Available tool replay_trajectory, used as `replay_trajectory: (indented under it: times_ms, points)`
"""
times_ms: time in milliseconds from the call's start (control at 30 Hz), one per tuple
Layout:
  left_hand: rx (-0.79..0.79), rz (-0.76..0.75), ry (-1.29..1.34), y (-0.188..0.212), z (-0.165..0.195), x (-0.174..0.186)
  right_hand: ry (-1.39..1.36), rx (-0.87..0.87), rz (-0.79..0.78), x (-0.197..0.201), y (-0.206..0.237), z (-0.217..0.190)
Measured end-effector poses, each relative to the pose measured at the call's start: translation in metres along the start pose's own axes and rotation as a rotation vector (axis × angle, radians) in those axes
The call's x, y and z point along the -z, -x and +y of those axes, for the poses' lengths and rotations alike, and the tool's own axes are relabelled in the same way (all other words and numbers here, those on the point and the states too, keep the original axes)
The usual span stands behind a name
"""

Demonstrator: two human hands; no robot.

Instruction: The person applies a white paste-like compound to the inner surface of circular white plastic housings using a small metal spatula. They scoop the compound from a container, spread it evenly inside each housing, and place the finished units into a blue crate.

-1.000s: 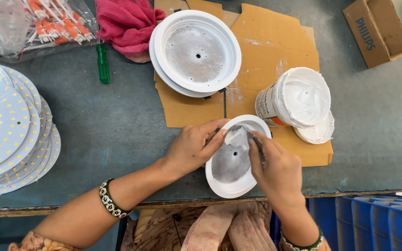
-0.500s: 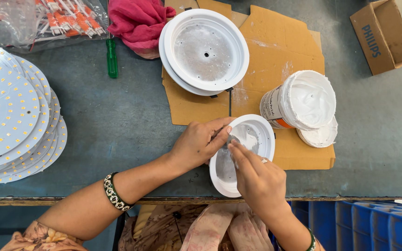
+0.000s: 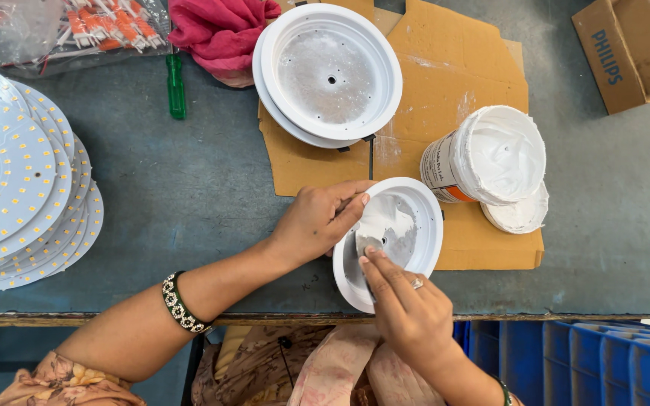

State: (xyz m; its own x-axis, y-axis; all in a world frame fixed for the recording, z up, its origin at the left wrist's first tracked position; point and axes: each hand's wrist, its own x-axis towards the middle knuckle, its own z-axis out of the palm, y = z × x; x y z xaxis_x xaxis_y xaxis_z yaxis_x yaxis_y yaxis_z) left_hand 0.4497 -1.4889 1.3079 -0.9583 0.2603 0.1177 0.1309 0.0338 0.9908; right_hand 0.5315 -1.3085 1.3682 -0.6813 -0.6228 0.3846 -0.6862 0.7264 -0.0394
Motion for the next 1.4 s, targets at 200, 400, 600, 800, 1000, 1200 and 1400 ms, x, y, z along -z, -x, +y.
replay_trajectory:
  times_ms: [200, 400, 600, 800, 1000, 1200, 1400]
  points:
    - [0.006, 0.009, -0.017, 0.000, -0.002, -0.001, -0.037, 0.068, -0.016, -0.001, 0.010, -0.005]
    - [0.009, 0.002, -0.022, 0.001, -0.005, -0.003, -0.116, 0.234, -0.106, 0.003, 0.029, 0.031]
    - [0.017, -0.019, -0.001, 0.001, -0.002, -0.005, -0.170, 0.243, -0.152, 0.007, 0.054, 0.063]
    - [0.090, -0.038, -0.003, 0.001, 0.006, -0.005, -0.189, 0.176, -0.162, 0.022, 0.068, 0.074]
    - [0.156, -0.074, 0.054, 0.002, 0.010, -0.003, -0.212, -0.158, 0.065, 0.032, 0.053, 0.068]
    - [0.118, -0.073, -0.031, 0.004, 0.010, 0.002, -0.232, -0.151, 0.099, 0.022, 0.014, 0.046]
    - [0.079, -0.050, -0.061, 0.003, 0.007, 0.003, -0.043, -0.044, 0.007, 0.018, -0.015, 0.039]
